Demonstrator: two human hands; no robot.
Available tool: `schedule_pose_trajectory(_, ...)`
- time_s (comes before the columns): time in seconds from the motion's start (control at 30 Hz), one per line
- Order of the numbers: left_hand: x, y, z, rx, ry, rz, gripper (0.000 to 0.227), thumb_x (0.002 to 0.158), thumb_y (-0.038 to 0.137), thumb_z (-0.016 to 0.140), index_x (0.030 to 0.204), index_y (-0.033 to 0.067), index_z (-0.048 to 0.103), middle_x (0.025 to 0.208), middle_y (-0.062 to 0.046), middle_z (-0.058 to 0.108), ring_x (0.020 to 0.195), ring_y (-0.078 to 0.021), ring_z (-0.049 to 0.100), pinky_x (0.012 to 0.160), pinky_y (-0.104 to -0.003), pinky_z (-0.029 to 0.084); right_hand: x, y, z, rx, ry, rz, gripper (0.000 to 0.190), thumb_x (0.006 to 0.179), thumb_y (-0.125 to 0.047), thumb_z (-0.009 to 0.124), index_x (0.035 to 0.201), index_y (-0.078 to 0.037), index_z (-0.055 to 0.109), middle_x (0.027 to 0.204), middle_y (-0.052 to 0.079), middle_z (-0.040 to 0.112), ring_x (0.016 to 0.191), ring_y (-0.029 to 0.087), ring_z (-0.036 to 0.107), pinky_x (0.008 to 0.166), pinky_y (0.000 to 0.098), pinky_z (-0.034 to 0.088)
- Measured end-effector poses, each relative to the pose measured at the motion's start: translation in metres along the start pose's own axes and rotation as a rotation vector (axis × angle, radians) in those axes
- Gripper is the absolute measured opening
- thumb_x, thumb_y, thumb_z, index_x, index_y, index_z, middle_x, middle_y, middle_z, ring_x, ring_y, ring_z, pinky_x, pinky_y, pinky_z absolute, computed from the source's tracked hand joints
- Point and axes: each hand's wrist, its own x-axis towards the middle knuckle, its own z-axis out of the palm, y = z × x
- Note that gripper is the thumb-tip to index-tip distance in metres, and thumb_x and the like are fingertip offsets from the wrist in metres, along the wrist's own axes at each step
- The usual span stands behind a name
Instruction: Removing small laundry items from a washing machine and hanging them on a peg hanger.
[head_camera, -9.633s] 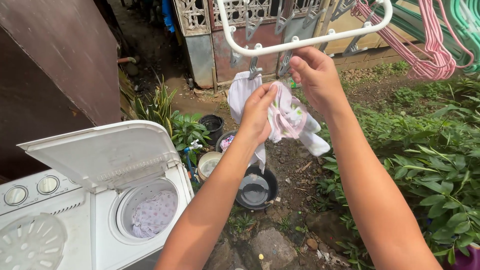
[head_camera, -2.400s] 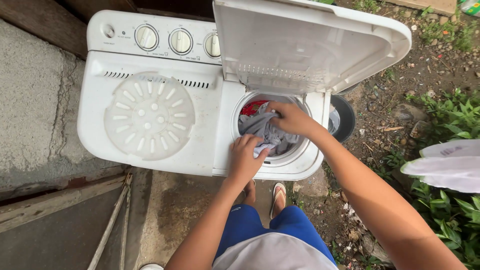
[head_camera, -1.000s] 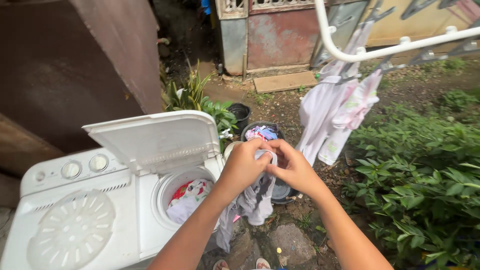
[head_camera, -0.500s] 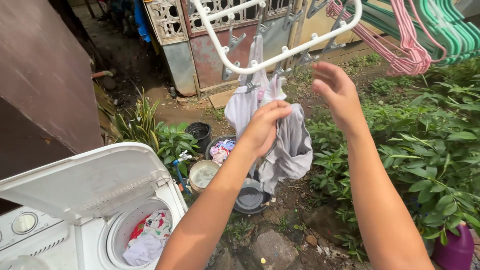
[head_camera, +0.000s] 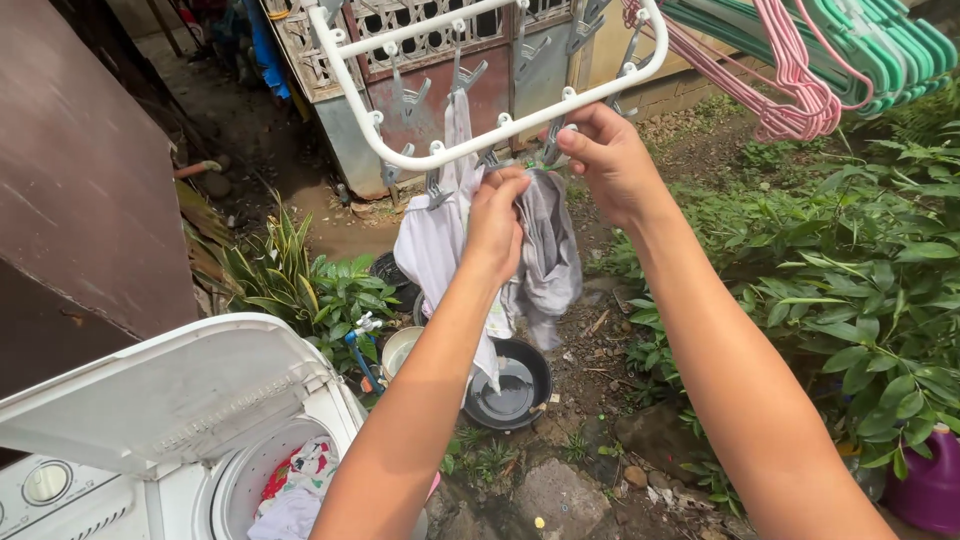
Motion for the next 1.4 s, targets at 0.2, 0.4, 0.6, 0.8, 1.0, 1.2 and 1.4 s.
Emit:
schedule_pose_trajectory(0.2, -0.011, 0.011, -0.002, 0.364, 0.053, 0.124, 0.004, 0.095, 0.013, 0.067, 0.094, 0.0085, 0.066, 0.083, 0.004, 0.057, 0.074, -0.0062, 0.047, 0.064, -0.023, 0.036, 0.004, 0.020, 0.017, -0.030, 0.086, -0.053, 0.023, 0.091, -0.014, 0.083, 0.107, -0.007, 0.069, 0.103, 0.005, 0.078, 0.085, 0.004, 0.063, 0.068, 0.0208, 0.042)
schedule_pose_trajectory(0.4, -0.011, 0.022, -0.003, 0.189, 0.069, 0.052, 0.007, 0.095, 0.014, 0.067, 0.100, 0.0131, 0.063, 0.079, 0.007, 0.052, 0.064, -0.0044, 0.042, 0.052, -0.023, 0.030, 0.005, 0.026, 0.024, -0.024, 0.075, -0.036, 0.024, 0.089, -0.013, 0.083, 0.109, -0.005, 0.072, 0.101, 0.004, 0.078, 0.086, 0.006, 0.066, 0.073, 0.0213, 0.046)
schedule_pose_trajectory(0.6, -0.010, 0.017, -0.013, 0.045, -0.043, 0.103, 0.013, 0.103, 0.009, 0.063, 0.115, 0.0074, 0.062, 0.099, -0.004, 0.065, 0.086, -0.0107, 0.060, 0.074, -0.027, 0.048, -0.004, 0.021, 0.034, -0.025, 0.016, -0.059, 0.031, 0.093, -0.011, 0.079, 0.121, -0.003, 0.068, 0.115, 0.008, 0.073, 0.109, 0.013, 0.069, 0.097, 0.0245, 0.055)
schedule_pose_trajectory(0.8, -0.114, 0.029, -0.049, 0.770, 0.047, 0.436, 0.030, 0.101, 0.003, 0.061, 0.131, -0.0001, 0.061, 0.131, -0.013, 0.067, 0.125, -0.0197, 0.065, 0.107, -0.033, 0.052, -0.070, 0.030, 0.057, -0.180, 0.604, -0.015, 0.033, 0.096, -0.017, 0.068, 0.127, -0.007, 0.063, 0.120, 0.002, 0.069, 0.105, 0.008, 0.064, 0.077, 0.0200, 0.045)
schedule_pose_trajectory(1.0, -0.295, 0.027, -0.219, 1.135, 0.501, -0.079, 0.016, 0.096, 0.008, 0.063, 0.107, 0.0015, 0.074, 0.096, -0.008, 0.078, 0.087, -0.0244, 0.074, 0.081, -0.033, 0.057, -0.202, 0.168, 0.121, -0.391, 0.320, 0.065, 0.017, 0.101, -0.003, 0.065, 0.118, -0.004, 0.067, 0.102, 0.000, 0.064, 0.092, 0.006, 0.059, 0.083, 0.0236, 0.050)
schedule_pose_trajectory(1.2, -0.437, 0.092, -0.323, 1.767, 0.787, 0.006, 0.015, 0.087, -0.001, 0.064, 0.099, 0.0015, 0.073, 0.097, -0.017, 0.072, 0.092, -0.0413, 0.065, 0.082, -0.049, 0.051, -0.235, 0.248, 0.258, -0.603, -0.449, 0.220, 0.021, 0.090, -0.003, 0.068, 0.110, -0.006, 0.072, 0.100, 0.007, 0.069, 0.087, 0.018, 0.067, 0.070, 0.0292, 0.053)
schedule_pose_trajectory(1.4, -0.497, 0.117, -0.363, 1.497, 0.959, 0.079, 0.021, 0.091, -0.008, 0.056, 0.106, -0.0016, 0.068, 0.103, -0.018, 0.069, 0.098, -0.0378, 0.067, 0.083, -0.043, 0.054, -0.254, 0.417, 0.356, -0.614, -0.793, 0.359, 0.032, 0.087, -0.002, 0.067, 0.119, -0.003, 0.070, 0.108, 0.015, 0.074, 0.093, 0.027, 0.074, 0.078, 0.0358, 0.059)
